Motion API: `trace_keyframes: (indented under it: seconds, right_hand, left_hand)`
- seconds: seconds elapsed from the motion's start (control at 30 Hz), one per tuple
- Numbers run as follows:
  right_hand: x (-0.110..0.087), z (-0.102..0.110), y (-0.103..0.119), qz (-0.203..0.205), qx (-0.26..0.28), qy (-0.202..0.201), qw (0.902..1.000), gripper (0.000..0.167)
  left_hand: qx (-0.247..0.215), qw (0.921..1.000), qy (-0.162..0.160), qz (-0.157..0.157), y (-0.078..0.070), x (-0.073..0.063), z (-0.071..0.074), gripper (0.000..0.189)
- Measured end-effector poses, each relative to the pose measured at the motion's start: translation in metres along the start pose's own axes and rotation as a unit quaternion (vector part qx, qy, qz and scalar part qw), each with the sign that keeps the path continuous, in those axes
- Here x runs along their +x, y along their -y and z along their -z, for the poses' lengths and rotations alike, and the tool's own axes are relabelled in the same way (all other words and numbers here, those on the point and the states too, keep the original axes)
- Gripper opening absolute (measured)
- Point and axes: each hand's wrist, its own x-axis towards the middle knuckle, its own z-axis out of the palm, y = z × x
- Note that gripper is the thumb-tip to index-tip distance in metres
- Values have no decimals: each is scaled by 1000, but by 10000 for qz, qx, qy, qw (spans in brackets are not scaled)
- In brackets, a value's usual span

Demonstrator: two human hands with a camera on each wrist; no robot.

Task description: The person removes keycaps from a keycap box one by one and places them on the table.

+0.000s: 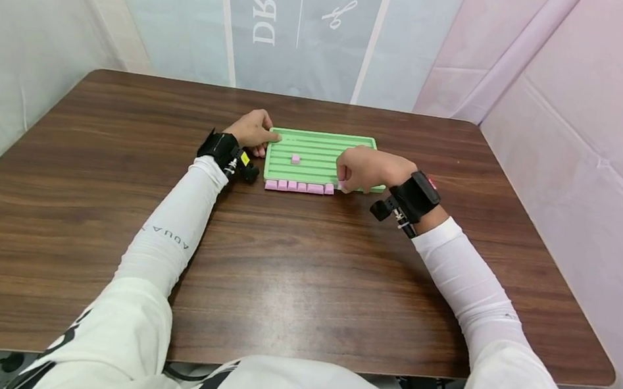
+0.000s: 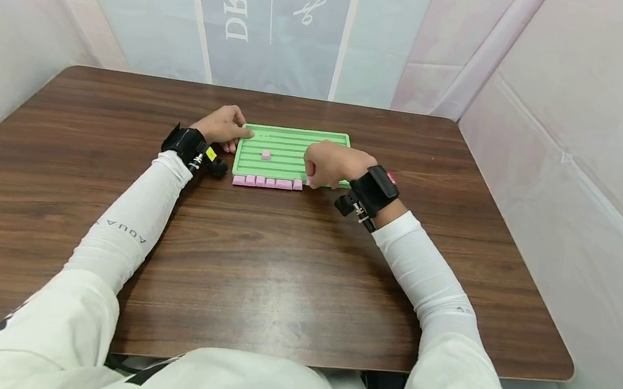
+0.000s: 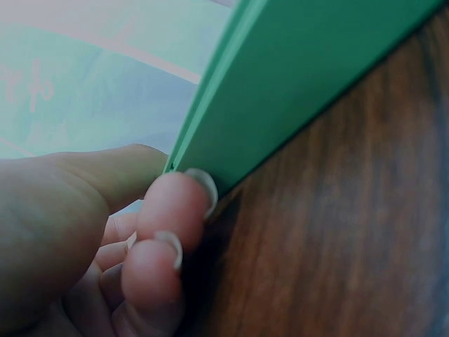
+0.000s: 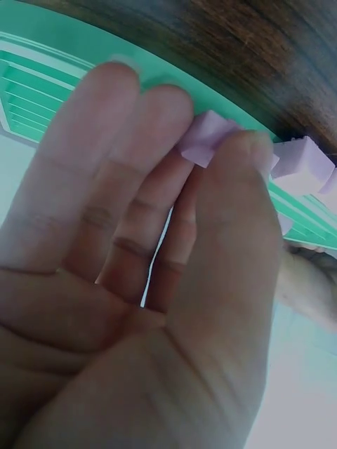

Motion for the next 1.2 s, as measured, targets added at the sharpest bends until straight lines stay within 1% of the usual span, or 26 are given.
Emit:
trace_keyframes:
  seconds: [0.17, 0.37, 0.63, 0.87, 1.03, 1.2]
  right_hand:
    - [2, -1, 1, -13, -86, -18, 10000, 42]
    - [3, -3, 4, -99, -158, -18, 9998, 43]
    - [4, -3, 7, -95, -99, 69, 9999, 47]
    - [3, -2, 11, -152, -54, 126, 9998, 50]
    - [4, -4, 13, -246, -75, 177, 9995, 51]
    - [5, -5, 15, -233, -144, 167, 9995, 51]
  left_hand:
    - [21, 10000, -9, -9, -2, -3, -1, 36]
    - [1, 10000, -32, -30, 0, 1, -1, 35]
    - [-23, 10000, 17, 0, 4, 6, 1, 35]
    - [2, 10000, -30, -69, 2, 2, 2, 34]
    - [4, 10000, -3, -18, 3, 3, 2, 34]
    - [7, 10000, 17, 10, 4, 4, 1, 34]
